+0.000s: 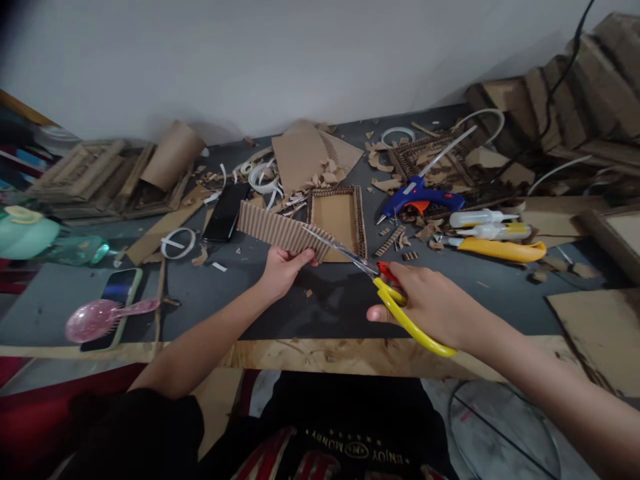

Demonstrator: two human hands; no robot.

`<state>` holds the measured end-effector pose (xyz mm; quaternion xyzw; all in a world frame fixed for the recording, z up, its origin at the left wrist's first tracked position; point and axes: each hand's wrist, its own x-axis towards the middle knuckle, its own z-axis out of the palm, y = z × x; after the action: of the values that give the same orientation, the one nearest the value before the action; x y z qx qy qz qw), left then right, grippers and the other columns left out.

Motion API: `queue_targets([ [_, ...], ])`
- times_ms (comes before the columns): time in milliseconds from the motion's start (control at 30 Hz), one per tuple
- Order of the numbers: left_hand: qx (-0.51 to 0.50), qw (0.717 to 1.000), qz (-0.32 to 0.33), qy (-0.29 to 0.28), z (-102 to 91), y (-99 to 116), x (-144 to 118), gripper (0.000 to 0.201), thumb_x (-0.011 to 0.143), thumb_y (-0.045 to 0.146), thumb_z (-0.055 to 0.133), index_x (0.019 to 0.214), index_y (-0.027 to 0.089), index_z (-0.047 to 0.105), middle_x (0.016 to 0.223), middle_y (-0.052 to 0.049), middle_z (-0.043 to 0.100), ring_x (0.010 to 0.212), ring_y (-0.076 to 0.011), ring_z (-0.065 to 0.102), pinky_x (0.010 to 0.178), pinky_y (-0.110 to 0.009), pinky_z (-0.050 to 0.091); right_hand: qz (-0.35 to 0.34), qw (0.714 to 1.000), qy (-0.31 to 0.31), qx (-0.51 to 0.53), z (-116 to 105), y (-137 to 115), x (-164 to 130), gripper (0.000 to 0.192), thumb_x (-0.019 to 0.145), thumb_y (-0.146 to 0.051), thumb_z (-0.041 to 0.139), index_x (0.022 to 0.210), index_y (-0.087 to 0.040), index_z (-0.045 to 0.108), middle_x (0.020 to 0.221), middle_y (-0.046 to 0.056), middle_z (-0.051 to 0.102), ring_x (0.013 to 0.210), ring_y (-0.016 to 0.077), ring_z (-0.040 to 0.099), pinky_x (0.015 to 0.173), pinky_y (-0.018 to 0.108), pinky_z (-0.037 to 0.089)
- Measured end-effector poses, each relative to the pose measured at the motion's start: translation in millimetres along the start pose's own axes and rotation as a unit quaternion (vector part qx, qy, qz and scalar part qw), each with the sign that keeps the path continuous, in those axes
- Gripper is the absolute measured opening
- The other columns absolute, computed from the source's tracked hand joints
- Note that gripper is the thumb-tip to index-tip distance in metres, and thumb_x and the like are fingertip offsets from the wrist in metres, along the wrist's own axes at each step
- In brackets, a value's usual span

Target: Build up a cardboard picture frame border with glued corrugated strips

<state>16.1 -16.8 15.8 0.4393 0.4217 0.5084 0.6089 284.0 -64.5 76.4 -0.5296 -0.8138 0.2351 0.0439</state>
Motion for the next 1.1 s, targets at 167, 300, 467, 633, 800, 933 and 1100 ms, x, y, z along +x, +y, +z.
queue_targets([
  [167, -0.010, 1.000, 0.022, -0.007, -2.2, -2, 0, 0.043, 0.062, 0.052, 0.091, 0.076, 0.018, 0.070, 0.071, -0.002, 0.069, 0.060, -0.0133, 0.061, 0.057, -0.029, 0.056, 0.017, 0.996, -0.071, 0.043, -7, 1, 5, 0.076, 0.075, -0.097, 0.033, 0.083, -0.024, 0.053, 0.069, 0.004, 0.063, 0.058, 0.0225, 0.056, 0.055, 0.033, 0.039],
  [300, -0.021, 1.000, 0.018, -0.012, -3.4, -2, 1, 0.046, 0.065, 0.057, 0.088, 0.077, 0.017, 0.070, 0.070, -0.001, 0.066, 0.057, -0.0128, 0.060, 0.053, -0.028, 0.054, 0.032, 0.996, -0.079, 0.038, -7, 0, 6, 0.072, 0.076, -0.096, 0.034, 0.080, -0.025, 0.049, 0.067, 0.004, 0.061, 0.058, 0.0228, 0.055, 0.055, 0.034, 0.036],
  [467, -0.013, 1.000, 0.017, -0.009, -4.0, -1, 1, 0.048, 0.063, 0.060, 0.088, 0.076, 0.017, 0.069, 0.070, -0.001, 0.066, 0.056, -0.0125, 0.059, 0.051, -0.027, 0.053, 0.025, 0.996, -0.083, 0.033, -4, 1, 4, 0.070, 0.076, -0.094, 0.037, 0.084, -0.025, 0.049, 0.073, 0.005, 0.063, 0.062, 0.0245, 0.059, 0.057, 0.034, 0.038],
  [633, -0.006, 0.999, 0.025, -0.019, -5.0, 0, 1, 0.048, 0.064, 0.058, 0.088, 0.080, 0.017, 0.070, 0.072, -0.002, 0.068, 0.060, -0.0137, 0.061, 0.051, -0.026, 0.054, 0.014, 0.998, -0.059, 0.005, 3, 5, 0, 0.074, 0.079, -0.092, 0.034, 0.097, -0.023, 0.052, 0.075, 0.007, 0.065, 0.063, 0.0270, 0.061, 0.056, 0.034, 0.037],
  [800, -0.018, 1.000, 0.017, -0.019, -5.1, -1, 0, 0.049, 0.065, 0.058, 0.089, 0.082, 0.016, 0.069, 0.074, -0.002, 0.068, 0.063, -0.0143, 0.063, 0.052, -0.026, 0.055, 0.039, 0.996, -0.080, 0.007, 4, 0, 1, 0.068, 0.080, -0.091, 0.032, 0.088, -0.025, 0.046, 0.076, 0.008, 0.065, 0.063, 0.0251, 0.059, 0.057, 0.033, 0.034],
  [933, -0.021, 0.999, 0.015, -0.020, -6.2, -3, 1, 0.052, 0.063, 0.058, 0.089, 0.083, 0.015, 0.067, 0.075, -0.002, 0.068, 0.063, -0.0137, 0.064, 0.050, -0.023, 0.055, 0.033, 0.993, -0.111, 0.032, -3, -4, 1, 0.066, 0.083, -0.089, 0.031, 0.087, -0.024, 0.045, 0.078, 0.008, 0.064, 0.067, 0.0244, 0.058, 0.061, 0.033, 0.035],
  [1100, -0.020, 0.999, 0.023, -0.029, -7.5, -4, 0, 0.050, 0.065, 0.057, 0.089, 0.084, 0.016, 0.067, 0.075, -0.002, 0.068, 0.062, -0.0128, 0.064, 0.050, -0.022, 0.056, 0.047, 0.988, -0.144, 0.035, -8, -7, 2, 0.065, 0.083, -0.088, 0.035, 0.083, -0.024, 0.047, 0.072, 0.008, 0.062, 0.064, 0.0243, 0.058, 0.062, 0.034, 0.036],
])
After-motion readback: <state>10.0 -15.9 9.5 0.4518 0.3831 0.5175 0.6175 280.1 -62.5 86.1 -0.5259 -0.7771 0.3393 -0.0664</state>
